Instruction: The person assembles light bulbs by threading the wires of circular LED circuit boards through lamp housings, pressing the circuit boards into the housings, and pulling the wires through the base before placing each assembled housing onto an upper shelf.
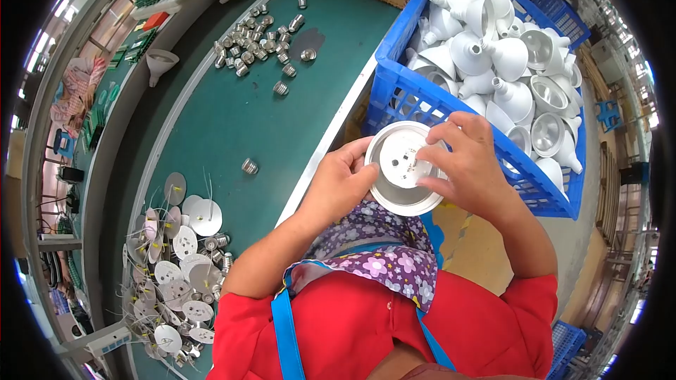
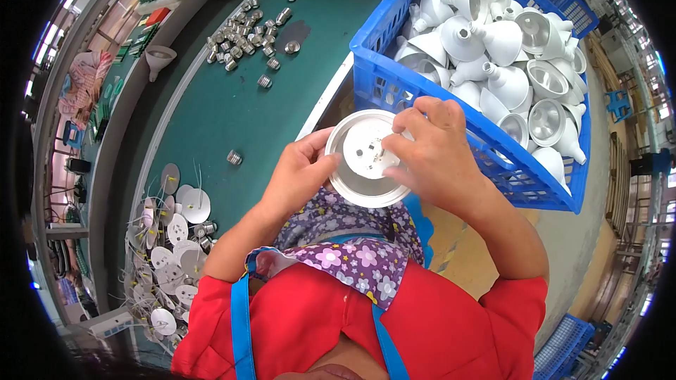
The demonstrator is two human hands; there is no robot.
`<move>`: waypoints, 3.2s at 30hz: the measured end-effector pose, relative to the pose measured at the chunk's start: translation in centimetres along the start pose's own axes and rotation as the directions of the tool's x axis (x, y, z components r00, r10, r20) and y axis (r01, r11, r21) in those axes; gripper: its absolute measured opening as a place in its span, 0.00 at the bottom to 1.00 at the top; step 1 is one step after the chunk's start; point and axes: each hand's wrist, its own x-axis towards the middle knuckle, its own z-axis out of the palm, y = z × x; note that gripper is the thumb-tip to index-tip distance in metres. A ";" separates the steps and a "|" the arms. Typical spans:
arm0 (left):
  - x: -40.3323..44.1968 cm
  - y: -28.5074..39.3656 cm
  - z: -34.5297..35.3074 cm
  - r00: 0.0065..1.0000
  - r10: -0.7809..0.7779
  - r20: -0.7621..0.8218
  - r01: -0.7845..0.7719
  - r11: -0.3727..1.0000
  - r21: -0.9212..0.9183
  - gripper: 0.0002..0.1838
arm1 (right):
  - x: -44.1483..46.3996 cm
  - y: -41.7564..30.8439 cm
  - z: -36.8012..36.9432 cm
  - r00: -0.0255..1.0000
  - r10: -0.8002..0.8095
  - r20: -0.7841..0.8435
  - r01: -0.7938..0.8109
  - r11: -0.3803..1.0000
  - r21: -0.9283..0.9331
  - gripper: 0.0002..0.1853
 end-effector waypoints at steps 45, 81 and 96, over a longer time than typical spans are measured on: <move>0.4 -3.8 -0.3 0.983 -0.003 -0.186 0.013 0.999 0.051 0.14 | -1.5 -2.5 7.1 0.917 0.362 0.170 -0.400 0.840 0.368 0.14; -3.5 -1.9 -0.7 0.705 0.684 0.188 -0.705 0.650 0.283 0.17 | -2.4 -0.1 6.2 0.804 0.471 0.362 -0.338 -0.138 0.931 0.17; -1.8 -5.9 -0.9 0.958 0.158 -0.241 -0.179 0.981 -0.071 0.19 | 0.3 -2.0 6.6 0.843 0.449 0.296 -0.208 -0.234 0.950 0.09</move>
